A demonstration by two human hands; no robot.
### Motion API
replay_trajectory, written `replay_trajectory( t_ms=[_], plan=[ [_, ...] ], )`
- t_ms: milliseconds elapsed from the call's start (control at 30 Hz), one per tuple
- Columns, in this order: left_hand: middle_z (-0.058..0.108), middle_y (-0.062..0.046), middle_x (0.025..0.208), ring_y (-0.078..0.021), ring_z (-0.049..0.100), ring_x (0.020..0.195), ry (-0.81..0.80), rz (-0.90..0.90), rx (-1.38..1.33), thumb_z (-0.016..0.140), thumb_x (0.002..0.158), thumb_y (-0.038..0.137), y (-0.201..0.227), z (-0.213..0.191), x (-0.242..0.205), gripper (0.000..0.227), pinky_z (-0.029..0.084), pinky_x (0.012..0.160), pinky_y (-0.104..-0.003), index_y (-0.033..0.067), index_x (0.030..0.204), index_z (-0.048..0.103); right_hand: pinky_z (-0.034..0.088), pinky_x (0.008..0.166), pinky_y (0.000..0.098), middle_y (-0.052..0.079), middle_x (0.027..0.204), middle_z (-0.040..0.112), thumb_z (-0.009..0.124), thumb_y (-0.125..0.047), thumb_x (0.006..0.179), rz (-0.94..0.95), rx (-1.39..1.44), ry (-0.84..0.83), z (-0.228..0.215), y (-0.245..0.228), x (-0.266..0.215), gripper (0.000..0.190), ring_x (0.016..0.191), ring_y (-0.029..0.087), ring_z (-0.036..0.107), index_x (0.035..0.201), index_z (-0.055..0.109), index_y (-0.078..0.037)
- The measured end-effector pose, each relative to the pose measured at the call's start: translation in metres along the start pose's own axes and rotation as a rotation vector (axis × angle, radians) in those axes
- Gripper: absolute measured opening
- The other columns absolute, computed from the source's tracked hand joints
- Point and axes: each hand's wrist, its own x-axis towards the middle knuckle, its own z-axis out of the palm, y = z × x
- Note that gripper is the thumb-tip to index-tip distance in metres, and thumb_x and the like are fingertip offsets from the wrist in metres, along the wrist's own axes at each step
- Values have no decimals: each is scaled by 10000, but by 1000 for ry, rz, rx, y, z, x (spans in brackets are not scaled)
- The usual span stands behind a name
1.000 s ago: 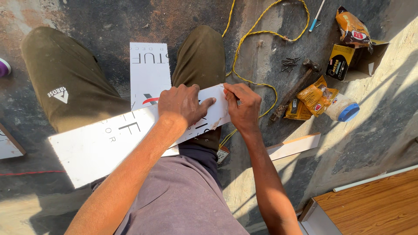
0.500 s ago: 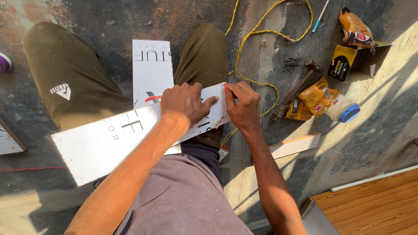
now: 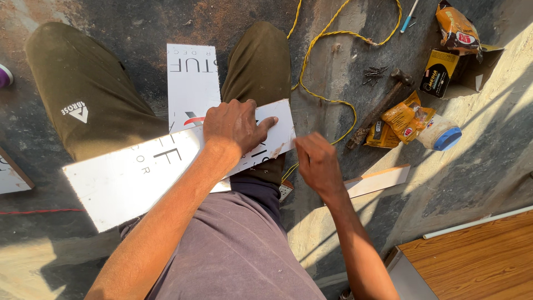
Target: The person sits on the floor and assembles small white wooden boards. They apply glue to the edges of the boards, press them together, and then use a hammer and nails to secure the pieces.
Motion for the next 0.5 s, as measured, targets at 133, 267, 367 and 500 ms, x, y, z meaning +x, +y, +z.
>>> replay_trajectory(
  t_ms=[133, 267, 367, 500],
  plan=[
    [700, -102, 620, -233, 704, 581, 53, 29, -10, 589, 913, 688, 2, 2, 0, 610, 550, 610, -378, 101, 836, 736, 525, 660, 397, 139, 823, 677, 668, -17, 922, 86, 25, -62, -4, -3, -50, 89, 769, 280, 674, 982, 725, 16],
    [711, -109, 647, -257, 717, 618, 40, 34, -8, 604, 908, 671, 1, 4, -2, 579, 543, 599, -390, 111, 842, 738, 550, 607, 310, 100, 858, 717, 618, -12, 970, 383, 152, 224, -8, 15, -35, 178, 733, 177, 725, 1093, 747, -17],
    [723, -110, 685, -272, 728, 667, 73, 43, 28, 601, 917, 664, 4, 3, 0, 576, 538, 618, -406, 108, 855, 734, 617, 755, 273, 110, 916, 738, 590, -26, 993, 336, 320, 257, 0, 32, 11, 195, 812, 144, 738, 1092, 755, 4],
    [726, -107, 721, -281, 730, 705, 93, 36, 40, 624, 910, 637, 5, 7, -2, 550, 535, 638, -425, 97, 904, 726, 618, 727, 271, 110, 948, 763, 700, -108, 931, 596, 714, 64, 22, 42, 59, 226, 809, 116, 729, 1107, 732, 31]
  ],
)
